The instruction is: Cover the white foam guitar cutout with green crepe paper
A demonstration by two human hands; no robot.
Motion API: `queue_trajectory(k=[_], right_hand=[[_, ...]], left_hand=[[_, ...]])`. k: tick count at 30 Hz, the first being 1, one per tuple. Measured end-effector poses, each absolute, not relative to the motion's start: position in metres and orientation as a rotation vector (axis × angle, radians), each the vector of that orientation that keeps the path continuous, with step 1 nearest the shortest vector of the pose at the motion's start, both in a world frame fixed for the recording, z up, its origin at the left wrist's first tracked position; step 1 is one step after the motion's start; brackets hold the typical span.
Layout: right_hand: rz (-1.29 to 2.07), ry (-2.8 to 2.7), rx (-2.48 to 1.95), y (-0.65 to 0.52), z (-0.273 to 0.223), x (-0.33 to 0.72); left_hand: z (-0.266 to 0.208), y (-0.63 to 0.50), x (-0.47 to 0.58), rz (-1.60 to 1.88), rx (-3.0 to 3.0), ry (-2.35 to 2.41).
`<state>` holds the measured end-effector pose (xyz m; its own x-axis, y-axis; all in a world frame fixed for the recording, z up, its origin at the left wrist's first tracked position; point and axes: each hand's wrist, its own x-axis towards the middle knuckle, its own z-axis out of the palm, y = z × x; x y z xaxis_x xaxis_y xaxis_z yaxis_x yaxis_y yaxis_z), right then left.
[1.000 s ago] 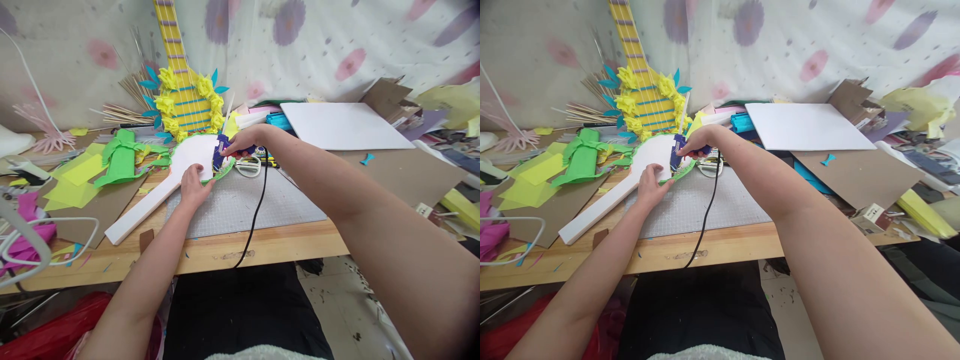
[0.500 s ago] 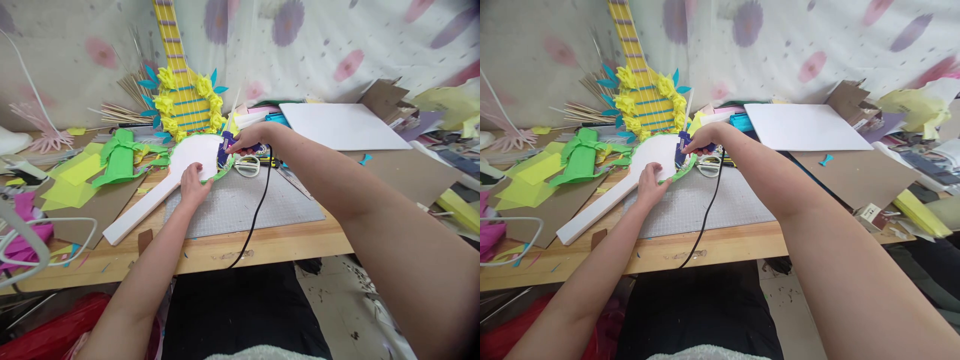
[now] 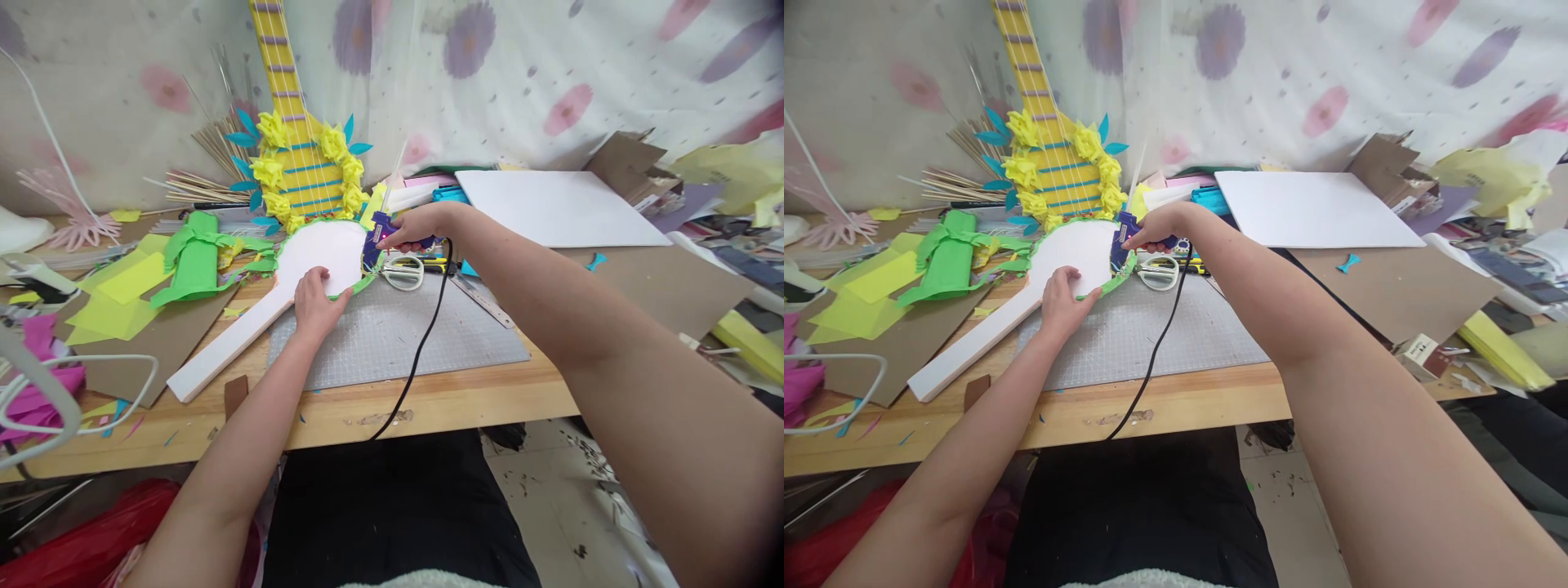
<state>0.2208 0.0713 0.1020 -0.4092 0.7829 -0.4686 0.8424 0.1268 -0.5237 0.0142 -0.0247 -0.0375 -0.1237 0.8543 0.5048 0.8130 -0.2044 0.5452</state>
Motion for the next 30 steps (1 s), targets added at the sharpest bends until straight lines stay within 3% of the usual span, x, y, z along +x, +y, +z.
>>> queue_trajectory(k=[11, 17, 24, 30], right_hand=[[-1.085, 2.366, 1.717, 0.065, 0.104, 0.23], [-1.292, 2.39, 1.879, 0.056, 0.099, 0.243], [-1.779, 2.712, 2.23, 0.022, 0.031, 0.282], [-1.675, 2.652, 2.616, 0.001, -0.026, 0.298]], left_hand=[[-0.041, -0.026, 0.021, 1.25, 2.099, 2.021], [-0.042, -0.025, 0.02, 1.269, 2.084, 2.031], [-0.042, -0.027, 0.021, 1.27, 2.12, 1.991], [-0.035, -0.029, 0.019, 1.158, 2.125, 1.943]])
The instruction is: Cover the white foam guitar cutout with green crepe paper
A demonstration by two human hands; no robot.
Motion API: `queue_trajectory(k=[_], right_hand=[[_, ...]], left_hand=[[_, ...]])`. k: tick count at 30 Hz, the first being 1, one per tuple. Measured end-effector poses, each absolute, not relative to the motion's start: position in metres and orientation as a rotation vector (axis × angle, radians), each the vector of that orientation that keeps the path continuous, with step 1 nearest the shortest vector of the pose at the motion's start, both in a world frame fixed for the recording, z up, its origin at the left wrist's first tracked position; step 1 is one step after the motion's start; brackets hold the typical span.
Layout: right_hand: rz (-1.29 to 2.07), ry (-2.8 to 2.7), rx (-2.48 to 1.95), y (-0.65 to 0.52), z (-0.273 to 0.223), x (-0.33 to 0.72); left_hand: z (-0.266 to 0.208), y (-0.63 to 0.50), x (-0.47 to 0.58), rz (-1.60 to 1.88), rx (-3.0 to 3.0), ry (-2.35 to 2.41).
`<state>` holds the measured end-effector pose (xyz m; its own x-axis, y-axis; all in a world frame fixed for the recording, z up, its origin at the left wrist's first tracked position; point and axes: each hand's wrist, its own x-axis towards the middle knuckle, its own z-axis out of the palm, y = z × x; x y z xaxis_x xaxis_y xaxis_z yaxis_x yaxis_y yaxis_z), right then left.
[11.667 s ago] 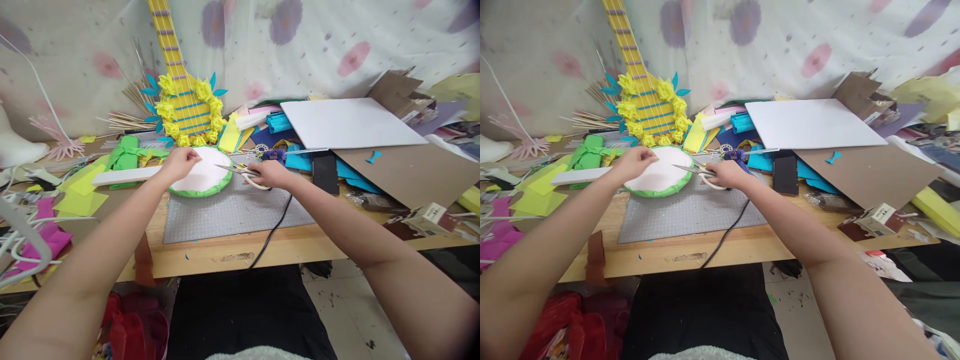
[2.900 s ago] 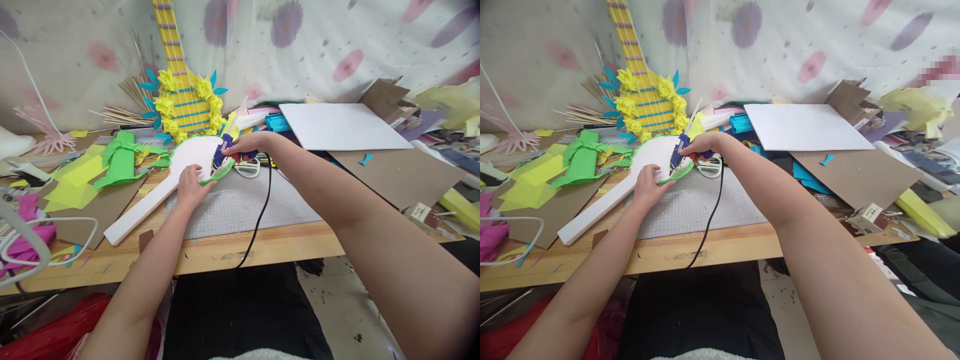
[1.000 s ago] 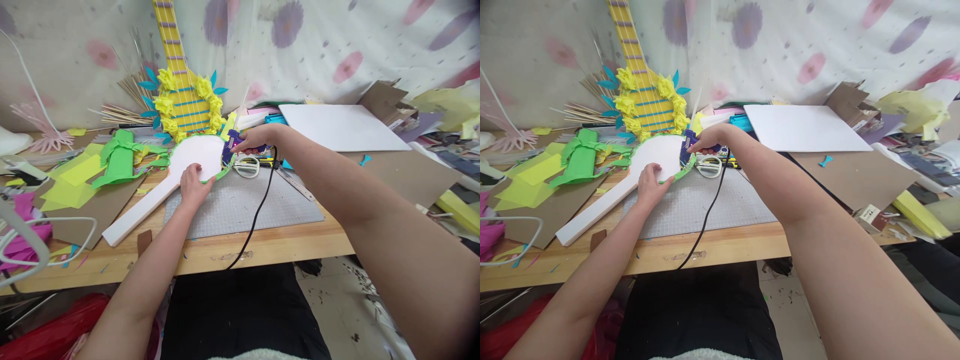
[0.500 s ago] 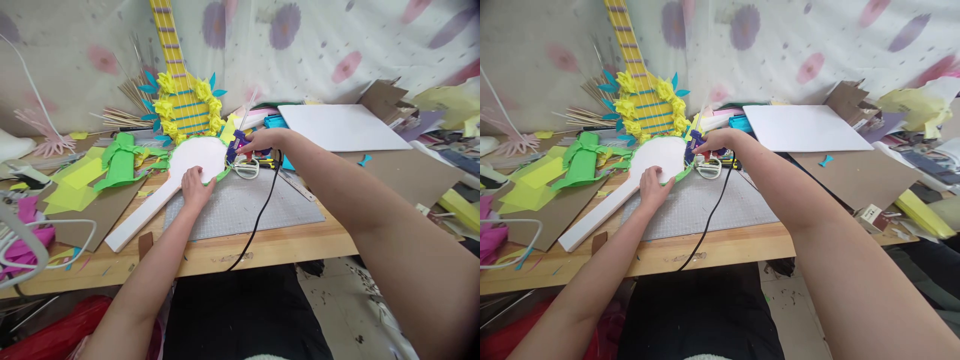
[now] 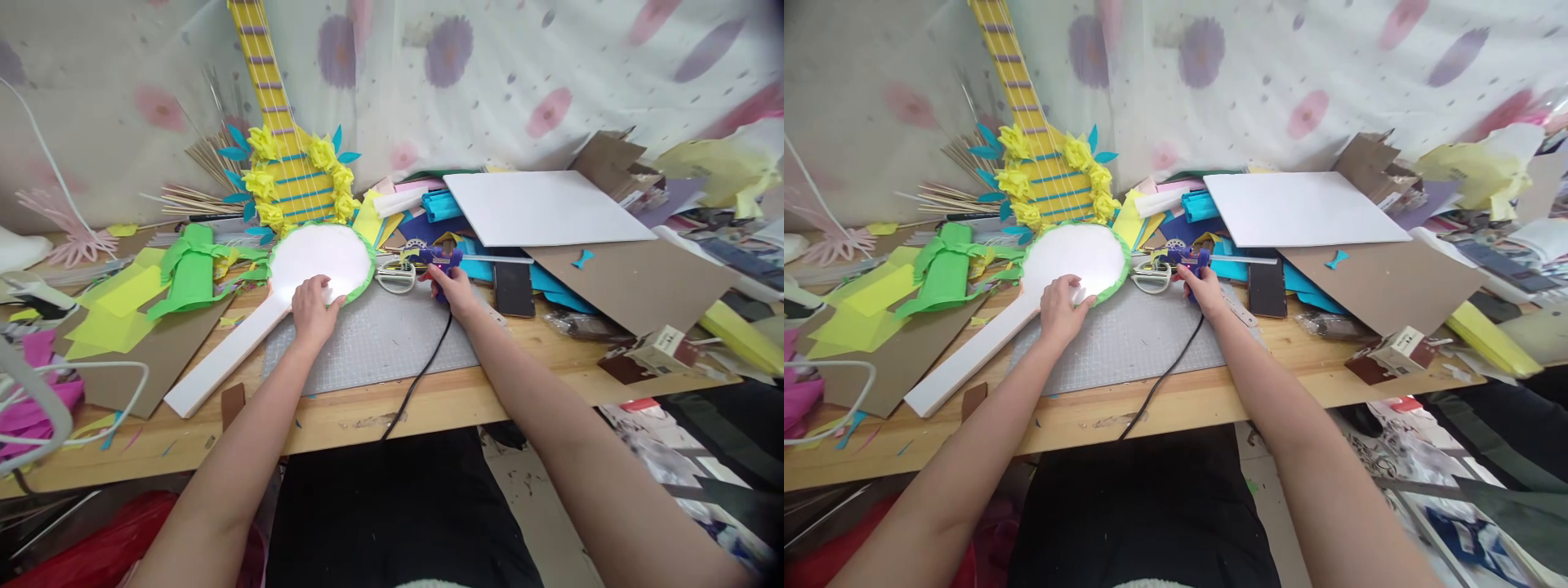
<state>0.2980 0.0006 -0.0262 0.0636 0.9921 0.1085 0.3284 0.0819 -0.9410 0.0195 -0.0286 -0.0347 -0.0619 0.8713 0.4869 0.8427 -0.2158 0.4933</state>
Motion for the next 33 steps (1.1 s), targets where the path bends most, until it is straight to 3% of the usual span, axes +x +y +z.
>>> queue_trajectory(k=[15, 26, 33], right_hand=[[1.076, -1.227, -1.208, 0.002, -0.048, 0.292], [1.113, -1.185, -1.116, 0.001, -0.047, 0.291], [1.117, -1.176, -1.105, 0.001, -0.046, 0.291]], left_hand=[[-0.029, -0.026, 0.014, 1.119, 2.067, 1.942], [-0.027, -0.015, 0.002, 1.695, 1.327, 1.718], [-0.017, -0.023, -0.011, 1.49, 1.462, 1.662]])
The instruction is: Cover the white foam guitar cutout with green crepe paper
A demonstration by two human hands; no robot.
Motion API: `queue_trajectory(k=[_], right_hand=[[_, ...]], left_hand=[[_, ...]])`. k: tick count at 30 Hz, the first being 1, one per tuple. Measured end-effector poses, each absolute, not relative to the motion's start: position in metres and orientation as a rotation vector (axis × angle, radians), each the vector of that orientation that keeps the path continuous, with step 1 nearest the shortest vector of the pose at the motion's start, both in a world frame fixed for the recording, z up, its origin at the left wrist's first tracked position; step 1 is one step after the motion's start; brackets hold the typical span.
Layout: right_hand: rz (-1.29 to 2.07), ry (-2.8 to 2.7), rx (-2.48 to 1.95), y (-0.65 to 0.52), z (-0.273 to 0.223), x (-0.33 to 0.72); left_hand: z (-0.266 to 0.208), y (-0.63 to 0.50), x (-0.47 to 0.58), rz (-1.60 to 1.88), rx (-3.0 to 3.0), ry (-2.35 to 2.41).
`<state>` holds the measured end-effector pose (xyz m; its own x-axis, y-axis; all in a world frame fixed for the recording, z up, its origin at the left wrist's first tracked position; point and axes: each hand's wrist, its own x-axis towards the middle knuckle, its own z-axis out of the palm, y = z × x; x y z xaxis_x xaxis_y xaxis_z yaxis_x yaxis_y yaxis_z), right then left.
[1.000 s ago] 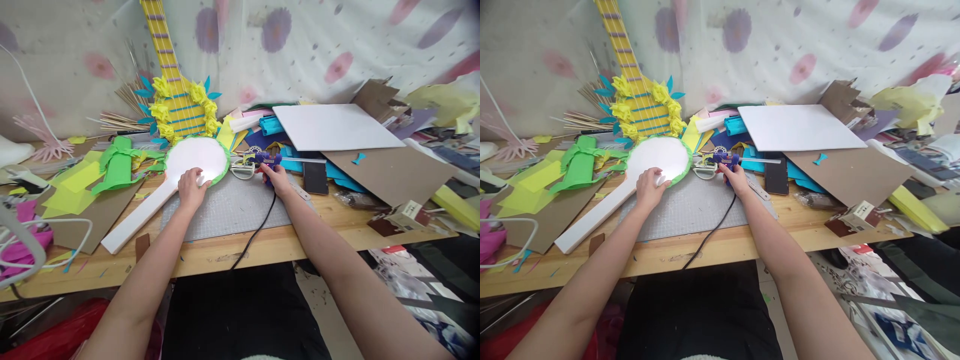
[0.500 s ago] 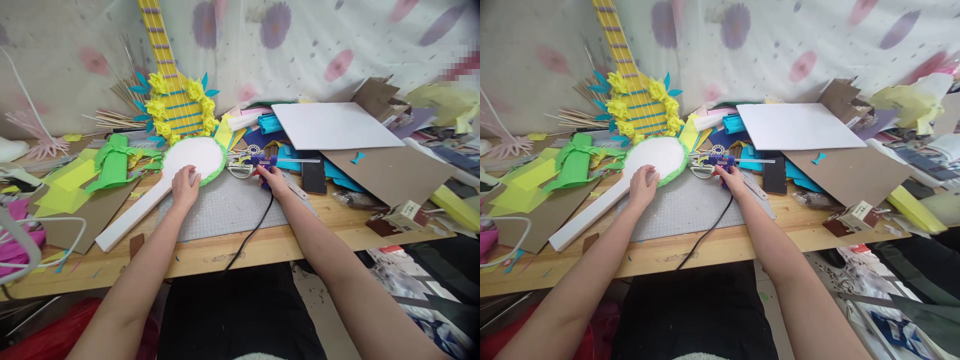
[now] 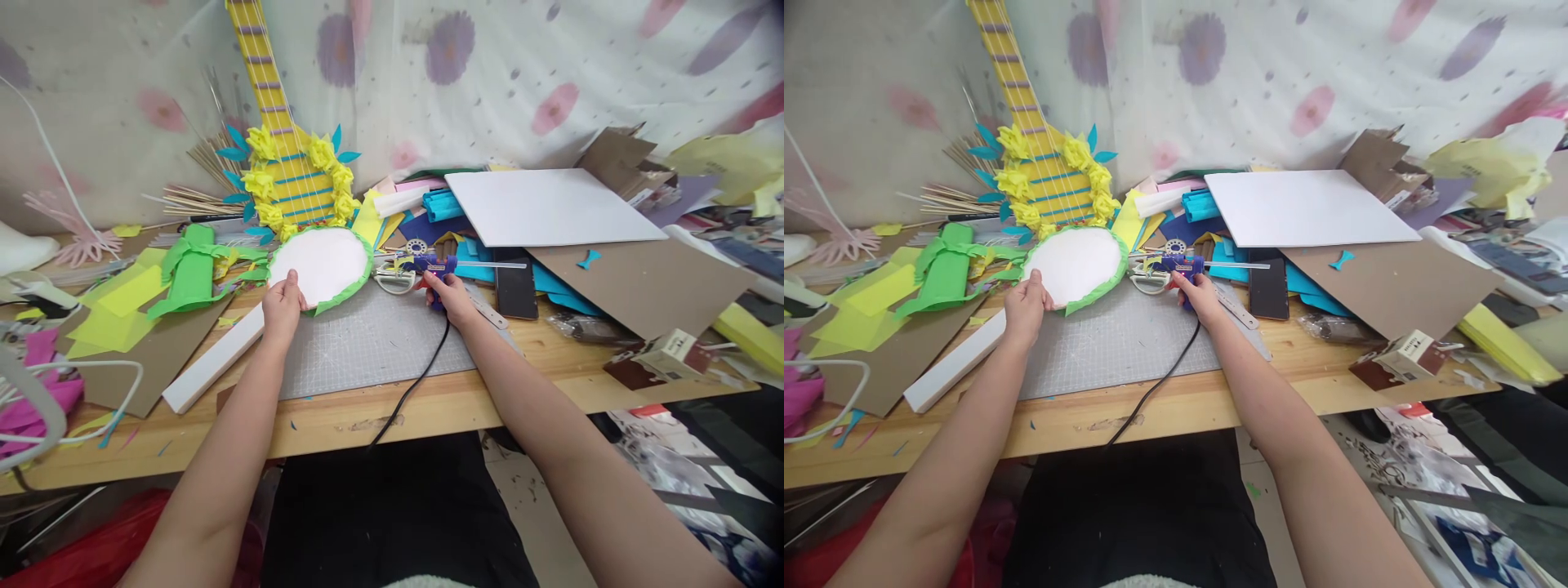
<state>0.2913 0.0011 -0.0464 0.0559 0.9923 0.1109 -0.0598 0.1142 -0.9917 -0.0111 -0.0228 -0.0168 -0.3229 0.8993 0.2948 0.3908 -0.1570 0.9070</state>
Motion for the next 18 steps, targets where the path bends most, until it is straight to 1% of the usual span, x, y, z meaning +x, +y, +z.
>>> queue_trajectory(k=[6, 10, 13, 18], right_hand=[[1.105, -1.105, -1.11, 0.0008, -0.0426, 0.2907], [1.104, -1.065, -1.112, 0.001, -0.0418, 0.2919], [1.112, -1.058, -1.111, 0.0015, -0.0423, 0.2926], [1.115, -1.03, -1.111, 0.0025, -0.0428, 0.2918]], left_hand=[[-0.0101, -0.02, -0.0141, 1.319, 1.678, 2.008], [-0.0072, -0.0216, -0.0127, 1.242, 1.772, 2.025], [-0.0057, -0.0243, -0.0133, 1.204, 1.735, 2.022], [-0.0103, -0.0203, -0.0195, 1.295, 1.539, 1.951]])
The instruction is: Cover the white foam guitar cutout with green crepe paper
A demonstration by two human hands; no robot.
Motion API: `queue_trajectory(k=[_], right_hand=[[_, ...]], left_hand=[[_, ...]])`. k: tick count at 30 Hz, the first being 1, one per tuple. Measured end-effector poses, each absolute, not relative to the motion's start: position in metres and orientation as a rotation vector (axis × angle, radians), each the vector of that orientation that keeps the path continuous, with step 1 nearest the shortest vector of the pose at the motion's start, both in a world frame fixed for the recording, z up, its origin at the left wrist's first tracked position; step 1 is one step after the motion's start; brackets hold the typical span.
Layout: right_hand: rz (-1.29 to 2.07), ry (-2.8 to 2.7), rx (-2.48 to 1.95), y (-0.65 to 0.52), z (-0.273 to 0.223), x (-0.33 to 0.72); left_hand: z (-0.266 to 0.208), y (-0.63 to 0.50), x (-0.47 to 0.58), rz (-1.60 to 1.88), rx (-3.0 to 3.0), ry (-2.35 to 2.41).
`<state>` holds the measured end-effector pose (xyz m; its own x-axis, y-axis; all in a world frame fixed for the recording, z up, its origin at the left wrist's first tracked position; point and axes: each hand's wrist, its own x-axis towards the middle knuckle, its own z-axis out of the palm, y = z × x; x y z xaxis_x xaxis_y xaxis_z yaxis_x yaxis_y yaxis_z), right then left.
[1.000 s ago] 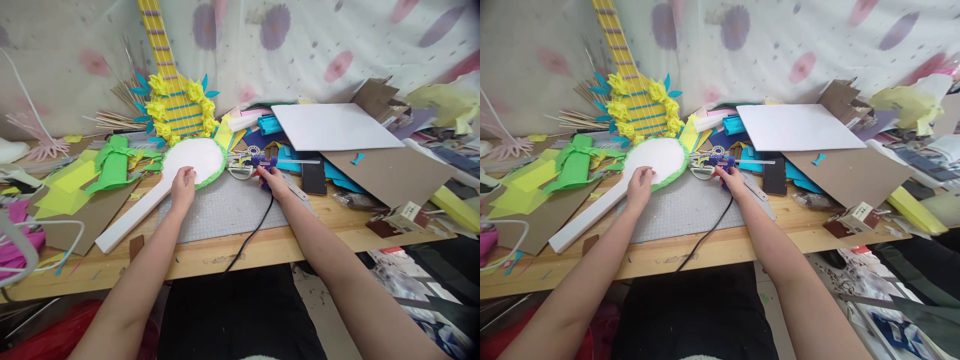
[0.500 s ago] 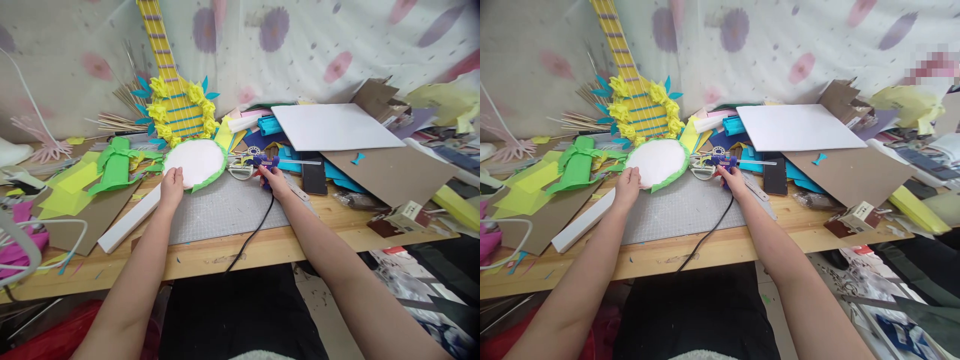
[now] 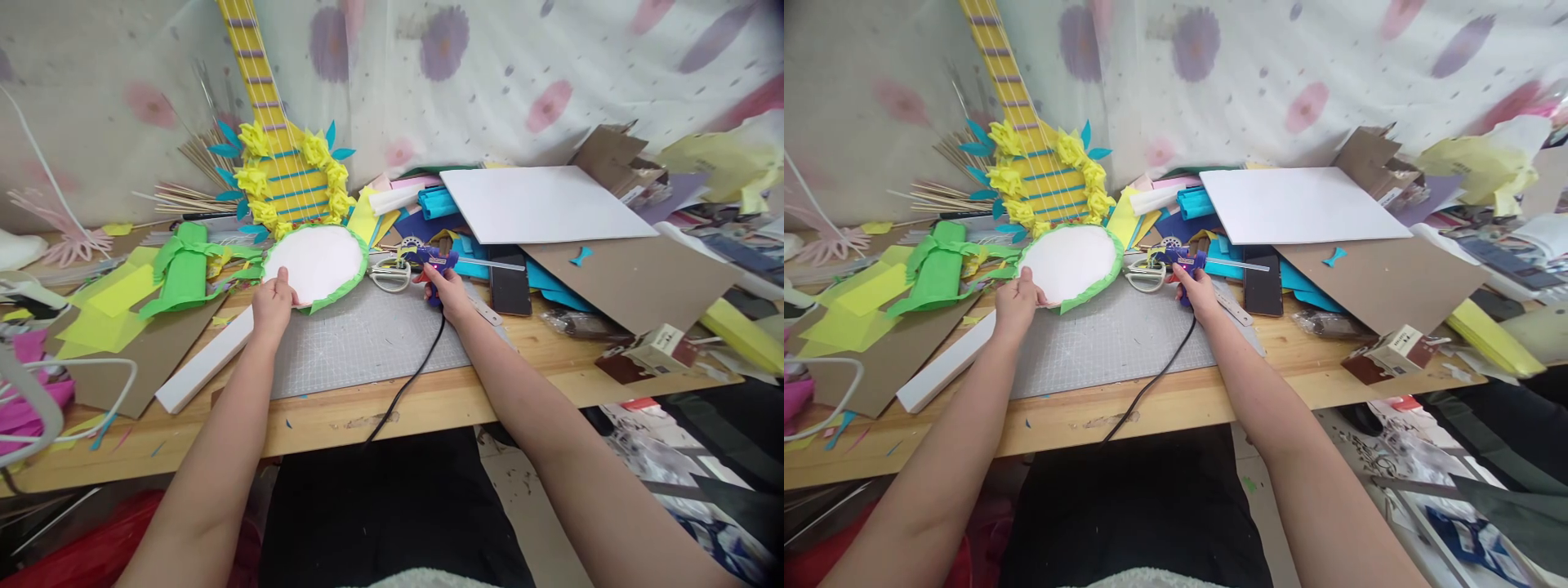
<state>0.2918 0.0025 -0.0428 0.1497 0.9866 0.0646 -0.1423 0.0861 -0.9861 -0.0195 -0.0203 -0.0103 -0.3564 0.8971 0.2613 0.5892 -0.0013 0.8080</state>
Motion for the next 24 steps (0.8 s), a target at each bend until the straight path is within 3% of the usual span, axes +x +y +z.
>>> queue_trajectory(k=[11, 24], right_hand=[[1.119, -1.013, -1.123, 0.005, -0.044, 0.293], [1.142, -1.036, -1.154, 0.005, -0.044, 0.294]], left_hand=[[-0.007, -0.019, -0.024, 1.505, 1.797, 1.888], [-0.008, -0.004, 0.041, 0.661, 2.119, 2.007]])
